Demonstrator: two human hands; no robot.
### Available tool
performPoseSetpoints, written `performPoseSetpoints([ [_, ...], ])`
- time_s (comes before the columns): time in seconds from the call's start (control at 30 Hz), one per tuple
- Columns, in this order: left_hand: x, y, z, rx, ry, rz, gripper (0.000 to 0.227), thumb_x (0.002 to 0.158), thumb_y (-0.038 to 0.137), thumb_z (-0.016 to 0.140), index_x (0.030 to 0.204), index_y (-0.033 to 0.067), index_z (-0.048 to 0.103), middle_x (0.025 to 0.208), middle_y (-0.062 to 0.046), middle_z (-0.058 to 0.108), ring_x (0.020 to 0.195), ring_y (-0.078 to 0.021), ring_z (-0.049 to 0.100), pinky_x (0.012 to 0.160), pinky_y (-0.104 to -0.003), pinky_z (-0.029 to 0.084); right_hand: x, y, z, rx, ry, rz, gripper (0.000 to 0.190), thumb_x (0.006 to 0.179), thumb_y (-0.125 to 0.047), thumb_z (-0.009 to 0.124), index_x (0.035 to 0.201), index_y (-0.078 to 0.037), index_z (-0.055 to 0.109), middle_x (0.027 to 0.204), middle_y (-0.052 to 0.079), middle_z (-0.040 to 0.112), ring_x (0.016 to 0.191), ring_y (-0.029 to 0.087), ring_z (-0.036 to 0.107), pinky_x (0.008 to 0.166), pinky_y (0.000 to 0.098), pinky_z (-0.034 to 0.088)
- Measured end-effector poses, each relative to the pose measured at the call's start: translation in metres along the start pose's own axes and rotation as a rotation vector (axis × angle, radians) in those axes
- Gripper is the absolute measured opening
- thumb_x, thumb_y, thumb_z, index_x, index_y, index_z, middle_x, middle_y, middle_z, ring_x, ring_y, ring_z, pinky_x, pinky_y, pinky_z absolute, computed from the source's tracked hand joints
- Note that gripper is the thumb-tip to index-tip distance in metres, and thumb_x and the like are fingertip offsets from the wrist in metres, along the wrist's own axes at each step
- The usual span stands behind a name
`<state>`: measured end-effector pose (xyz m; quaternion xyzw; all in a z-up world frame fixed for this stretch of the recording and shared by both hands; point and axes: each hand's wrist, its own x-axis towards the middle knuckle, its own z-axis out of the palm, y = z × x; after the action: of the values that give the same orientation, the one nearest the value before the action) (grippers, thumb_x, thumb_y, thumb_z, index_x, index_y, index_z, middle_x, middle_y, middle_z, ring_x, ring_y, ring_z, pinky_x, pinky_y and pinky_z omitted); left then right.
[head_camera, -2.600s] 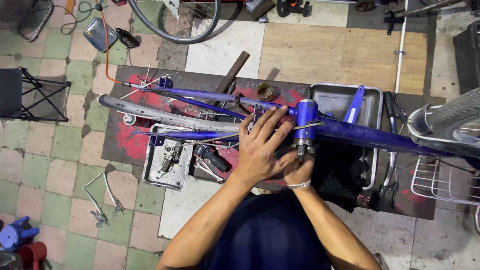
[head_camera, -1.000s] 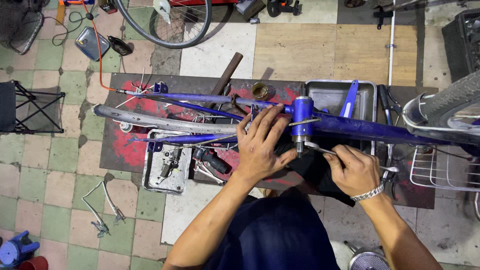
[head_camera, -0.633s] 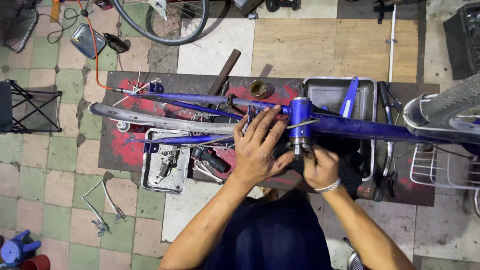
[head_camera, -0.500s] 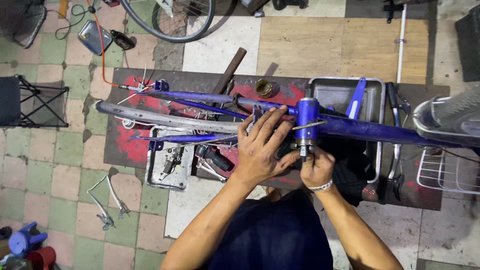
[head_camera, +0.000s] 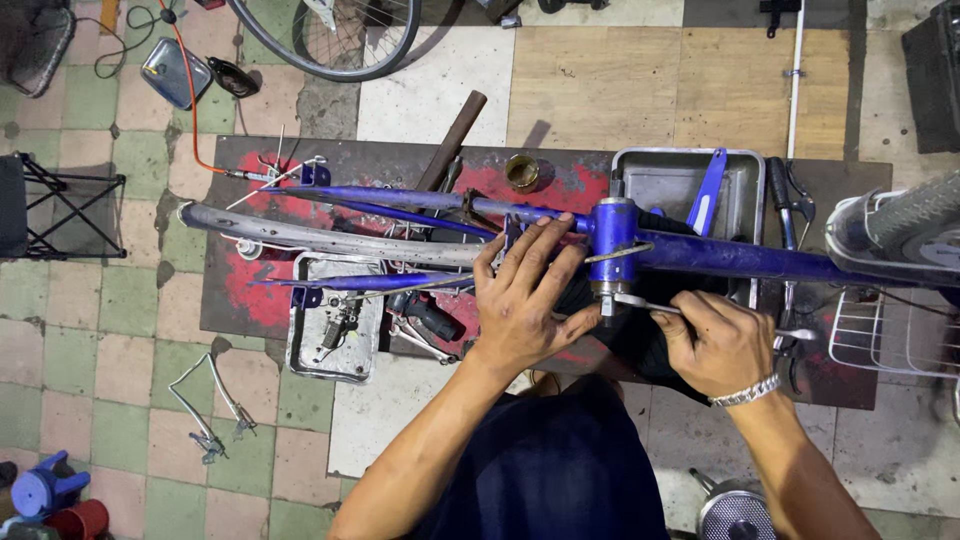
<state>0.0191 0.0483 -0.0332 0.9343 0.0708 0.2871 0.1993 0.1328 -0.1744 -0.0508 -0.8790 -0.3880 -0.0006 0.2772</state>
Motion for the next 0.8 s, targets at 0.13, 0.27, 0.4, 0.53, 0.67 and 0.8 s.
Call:
performPoseSetpoints([
  [0.13,0.001,-0.002,0.002,0.009,0.007,0.007,0.061,0.091,0.061,0.068,0.129,0.0133,0.066,0.148,-0.009,0.06,0.137,-0.0264,0.058,0.116,-0.051,0.034,0.002,0.003,-0.001,0.015,-0.022,-0.017,0.028,0.092,-0.031,0.074,0.084,-0.005,0.068,0.07,0.008,0.066,0.056,0.027,0.063,0.05,0.0388,0.046],
  [0.27,0.002,-0.001,0.003,0.007,0.007,0.001,0.062,0.091,0.061,0.068,0.129,0.0127,0.067,0.147,-0.009,0.06,0.137,-0.0265,0.058,0.116,-0.051,0.034,-0.001,0.006,0.013,0.077,0.032,-0.026,0.028,0.094,-0.029,0.073,0.085,-0.004,0.065,0.074,0.01,0.066,0.062,0.03,0.065,0.055,0.0398,0.048],
  [0.4,0.001,0.001,0.001,-0.002,-0.001,0.007,0.06,0.091,0.059,0.07,0.128,0.0122,0.067,0.147,-0.01,0.06,0.137,-0.027,0.058,0.116,-0.051,0.033,-0.008,0.012,0.039,0.214,0.083,-0.032,0.029,0.096,-0.027,0.07,0.085,-0.001,0.062,0.075,0.014,0.064,0.066,0.034,0.064,0.058,0.0405,0.049],
  [0.53,0.001,-0.001,-0.004,-0.006,-0.019,0.017,0.058,0.09,0.056,0.073,0.128,0.012,0.067,0.148,-0.011,0.059,0.138,-0.0267,0.058,0.117,-0.052,0.032,-0.01,0.015,0.076,0.376,0.176,-0.039,0.03,0.101,-0.028,0.064,0.092,0.001,0.066,0.08,0.017,0.067,0.071,0.034,0.068,0.064,0.04,0.052],
  [0.67,0.003,-0.002,-0.005,-0.001,-0.038,0.005,0.057,0.09,0.055,0.075,0.128,0.0131,0.067,0.149,-0.011,0.059,0.138,-0.0266,0.058,0.118,-0.05,0.032,-0.008,0.01,0.1,0.467,0.271,-0.074,0.037,0.107,-0.034,0.058,0.099,0.0,0.07,0.089,0.017,0.072,0.078,0.034,0.073,0.071,0.0389,0.057],
  [0.8,0.002,-0.001,-0.007,-0.03,-0.061,0.006,0.055,0.091,0.052,0.075,0.128,0.0117,0.067,0.15,-0.012,0.059,0.139,-0.0272,0.057,0.119,-0.051,0.031,-0.019,0.022,0.124,0.492,0.295,-0.05,0.041,0.107,-0.036,0.057,0.095,0.001,0.071,0.084,0.016,0.072,0.073,0.032,0.073,0.069,0.0389,0.057],
])
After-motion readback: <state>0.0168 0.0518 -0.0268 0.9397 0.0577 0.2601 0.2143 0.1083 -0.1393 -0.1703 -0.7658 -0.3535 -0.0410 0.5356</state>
